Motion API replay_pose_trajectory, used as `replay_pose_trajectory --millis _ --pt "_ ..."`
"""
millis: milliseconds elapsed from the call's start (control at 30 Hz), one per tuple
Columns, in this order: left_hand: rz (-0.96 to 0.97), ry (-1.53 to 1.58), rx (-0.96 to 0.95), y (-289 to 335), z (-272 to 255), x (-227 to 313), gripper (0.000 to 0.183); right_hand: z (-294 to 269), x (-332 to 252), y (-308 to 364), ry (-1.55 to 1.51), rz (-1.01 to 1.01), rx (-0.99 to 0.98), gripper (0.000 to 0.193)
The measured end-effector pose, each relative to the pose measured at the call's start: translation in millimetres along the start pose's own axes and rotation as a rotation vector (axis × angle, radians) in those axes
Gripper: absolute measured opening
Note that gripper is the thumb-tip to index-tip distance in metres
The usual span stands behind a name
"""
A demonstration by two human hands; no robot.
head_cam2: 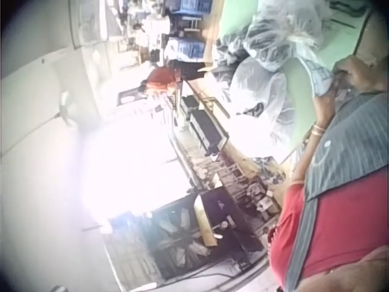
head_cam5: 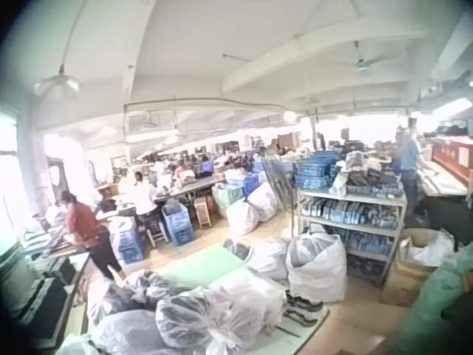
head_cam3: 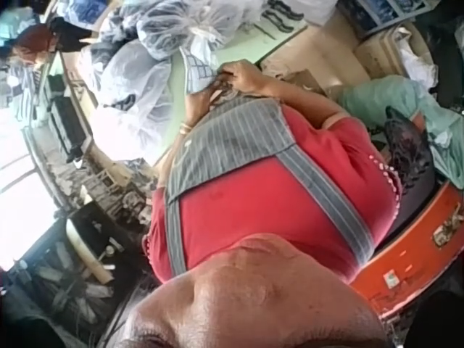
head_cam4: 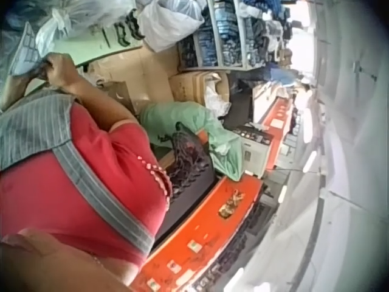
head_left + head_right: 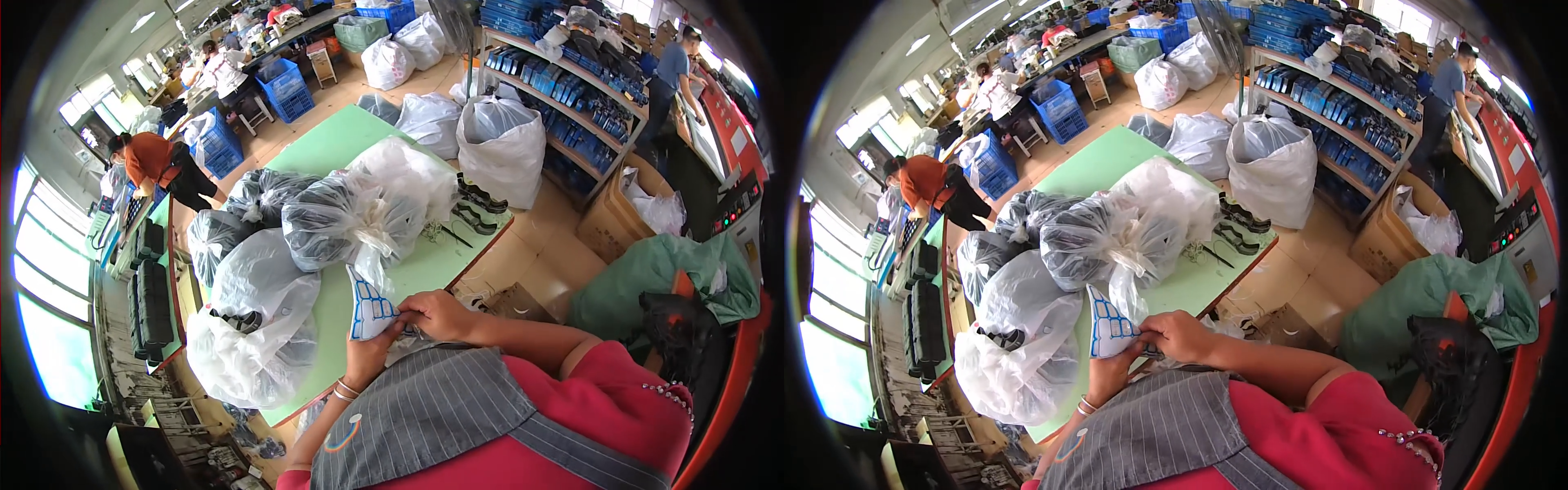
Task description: Picking up cut-out shoe components from an industrial press machine and placing them into plastic bags with labels.
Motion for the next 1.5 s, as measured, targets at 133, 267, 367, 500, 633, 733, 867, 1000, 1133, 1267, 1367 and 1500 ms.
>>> replay_pose_trajectory --millis 133,267,367,500,633,733,867,1000,1133,1267,1367,1500 --pt "-0.12 0.257 -0.024 -5 8 -5 0.013 -3 5 7 -0.069 0.038 0.008 0.015" --pt "-0.284 0.318 -0.016 -6 9 -9 0.007 -3 12 16 -0.142 0.084 0.116 0.015" --pt "-0.312 0.356 -0.017 -4 9 -14 0.007 -5 4 18 -0.078 0.071 0.131 0.018" --pt "-0.291 0.294 -0.017 -4 10 -17 0.008 -8 -1 17 0.067 0.02 0.041 0.02" --pt "-0.267 0.161 0.015 1 11 -11 0.007 -8 0 16 0.148 -0.058 -0.032 0.017" --pt "-0.238 0.154 0.039 2 10 -19 0.008 -1 5 19 0.18 -0.119 0.022 0.015" --pt "-0.294 0.256 0.007 3 13 -16 0.009 2 6 19 0.167 -0.064 0.038 0.014" --pt "-0.311 0.381 0.018 2 8 -22 0.009 2 3 14 -0.01 0.021 0.065 0.017" --pt "-0.266 0.319 -0.021 2 8 -21 0.009 2 2 16 -0.02 0.105 -0.015 0.02" --pt "-0.3 0.149 0.042 6 4 -20 0.009 14 9 21 0.051 0.046 0.005 0.02" --pt "-0.347 0.147 0.1 7 7 -3 0.006 15 13 19 -0.008 0.063 0.051 0.019" --pt "-0.135 -0.093 0.06 -2 2 -14 0.021 18 18 19 -0.094 0.113 0.151 0.017"
Point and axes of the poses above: each hand's wrist, its own y-axis away from the middle knuckle, its own z-axis out of the palm, x = y × z, the point moved 1 cm from there along -y, towards the middle knuckle, and after that the axes turned 15 degrees about -z, right-handed, at the moved point
